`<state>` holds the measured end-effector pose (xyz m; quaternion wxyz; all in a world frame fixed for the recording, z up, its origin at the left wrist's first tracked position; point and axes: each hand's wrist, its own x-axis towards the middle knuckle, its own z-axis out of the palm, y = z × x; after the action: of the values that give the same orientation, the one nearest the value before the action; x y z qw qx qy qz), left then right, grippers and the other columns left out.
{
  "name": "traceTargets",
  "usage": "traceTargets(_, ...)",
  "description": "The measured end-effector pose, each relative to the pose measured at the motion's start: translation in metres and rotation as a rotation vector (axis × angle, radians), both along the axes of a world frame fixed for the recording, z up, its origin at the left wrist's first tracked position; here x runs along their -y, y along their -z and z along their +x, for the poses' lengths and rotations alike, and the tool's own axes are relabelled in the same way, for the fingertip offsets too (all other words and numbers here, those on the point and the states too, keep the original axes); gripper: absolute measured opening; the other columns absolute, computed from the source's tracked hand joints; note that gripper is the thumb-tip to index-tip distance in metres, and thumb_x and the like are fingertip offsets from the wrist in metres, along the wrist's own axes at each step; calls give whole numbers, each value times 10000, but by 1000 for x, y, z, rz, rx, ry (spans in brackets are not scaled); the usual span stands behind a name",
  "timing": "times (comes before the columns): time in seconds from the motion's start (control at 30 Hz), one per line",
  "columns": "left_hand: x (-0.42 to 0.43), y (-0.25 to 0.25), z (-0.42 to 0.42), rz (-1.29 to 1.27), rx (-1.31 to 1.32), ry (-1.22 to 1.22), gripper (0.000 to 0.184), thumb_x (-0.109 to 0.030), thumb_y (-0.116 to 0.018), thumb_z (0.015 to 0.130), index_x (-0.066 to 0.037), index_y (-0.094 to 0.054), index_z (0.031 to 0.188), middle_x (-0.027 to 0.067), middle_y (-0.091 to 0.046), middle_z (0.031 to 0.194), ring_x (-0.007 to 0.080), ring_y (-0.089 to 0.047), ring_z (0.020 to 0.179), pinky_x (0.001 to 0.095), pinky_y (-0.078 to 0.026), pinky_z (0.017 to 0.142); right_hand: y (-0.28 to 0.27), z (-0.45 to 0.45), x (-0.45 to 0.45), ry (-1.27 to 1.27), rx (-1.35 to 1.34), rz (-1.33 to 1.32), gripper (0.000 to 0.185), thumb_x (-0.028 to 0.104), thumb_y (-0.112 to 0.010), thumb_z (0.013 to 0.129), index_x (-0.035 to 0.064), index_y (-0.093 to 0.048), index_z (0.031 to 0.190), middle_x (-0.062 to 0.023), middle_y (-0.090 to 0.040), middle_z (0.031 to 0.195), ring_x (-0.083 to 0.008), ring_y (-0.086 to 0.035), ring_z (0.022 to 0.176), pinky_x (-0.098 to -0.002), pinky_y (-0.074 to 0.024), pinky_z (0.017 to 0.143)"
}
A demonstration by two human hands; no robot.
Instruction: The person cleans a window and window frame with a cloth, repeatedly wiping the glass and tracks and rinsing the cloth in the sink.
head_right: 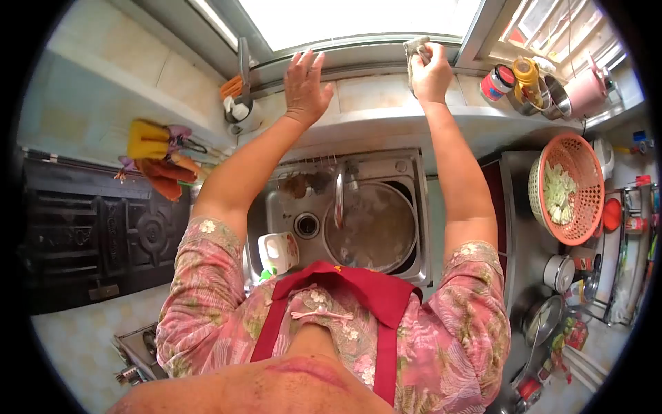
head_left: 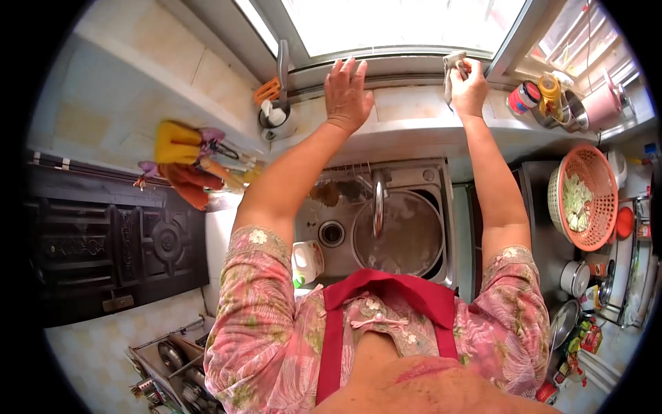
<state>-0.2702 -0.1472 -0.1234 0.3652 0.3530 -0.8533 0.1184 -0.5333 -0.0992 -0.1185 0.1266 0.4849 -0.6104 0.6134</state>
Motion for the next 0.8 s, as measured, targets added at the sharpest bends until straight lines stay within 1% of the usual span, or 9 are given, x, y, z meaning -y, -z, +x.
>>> traceTargets(0.07,17,0,-5,-49,23,14,651,-211,-683,724,-72,-418,1302,148,-410,1262,345,-357,1218,468,-302,1004,11,-10,28,151,-305,39,139,85,-654,755,61,-579,869,-132,-599,792,-319,-597,712,-426,-488,637)
traceTargets(0.13,34,9,-10,-62,7,19,639,-209,-684,706,-63,-439,1277,137,-434,1225,325,-382,1189,464,-302,997,21,15,52,150,-339,-6,90,59,-637,734,64,-565,788,-115,-556,789,-310,-551,775,-423,-473,652)
traceTargets(0.27,36,10,-14,-131,-30,-9,610,-205,-688,682,-80,-479,1242,116,-459,1181,301,-412,1152,456,-311,973,7,68,71,-94,-550,-148,60,88,-621,746,71,-572,774,-94,-534,819,-279,-543,827,-392,-474,706)
traceTargets(0.33,38,10,-15,-132,-33,-20,601,-206,-689,685,-88,-486,1238,110,-465,1173,299,-416,1146,451,-316,960,4,37,60,-57,-623,-71,72,97,-633,745,72,-585,793,-93,-540,835,-280,-544,836,-393,-475,695)
traceTargets(0.47,35,1,-17,-124,-28,-17,580,-237,-686,692,-97,-501,1223,105,-473,1160,294,-437,1101,437,-326,923,8,-66,34,238,-540,-64,125,31,-642,715,66,-595,825,-110,-557,891,-299,-544,817,-402,-475,661)
traceTargets(0.53,37,0,-18,-138,-40,-7,580,-252,-683,695,-95,-504,1224,107,-477,1156,295,-443,1090,438,-329,917,7,-57,36,336,-455,-32,133,34,-639,706,62,-593,828,-117,-556,884,-300,-543,819,-400,-478,684)
traceTargets(0.67,35,-3,-18,-146,-34,-39,584,-266,-677,699,-88,-506,1228,112,-488,1147,296,-448,1085,438,-333,911,-7,1,43,134,-582,-67,133,56,-645,690,57,-572,801,-109,-556,875,-287,-549,816,-388,-483,732)
traceTargets(0.73,37,-2,-19,-156,-28,-21,581,-273,-674,700,-84,-507,1224,113,-494,1141,300,-447,1093,436,-336,912,-17,-19,32,-4,-661,-5,146,66,-652,693,59,-570,813,-107,-553,869,-274,-568,812,-377,-495,711)
traceTargets(0.8,37,-3,-17,-151,-13,-16,575,-273,-671,704,-83,-508,1222,114,-494,1139,302,-447,1098,433,-337,913,-13,-60,22,145,-584,112,150,61,-650,706,55,-573,834,-111,-553,861,-267,-583,797,-369,-506,671)
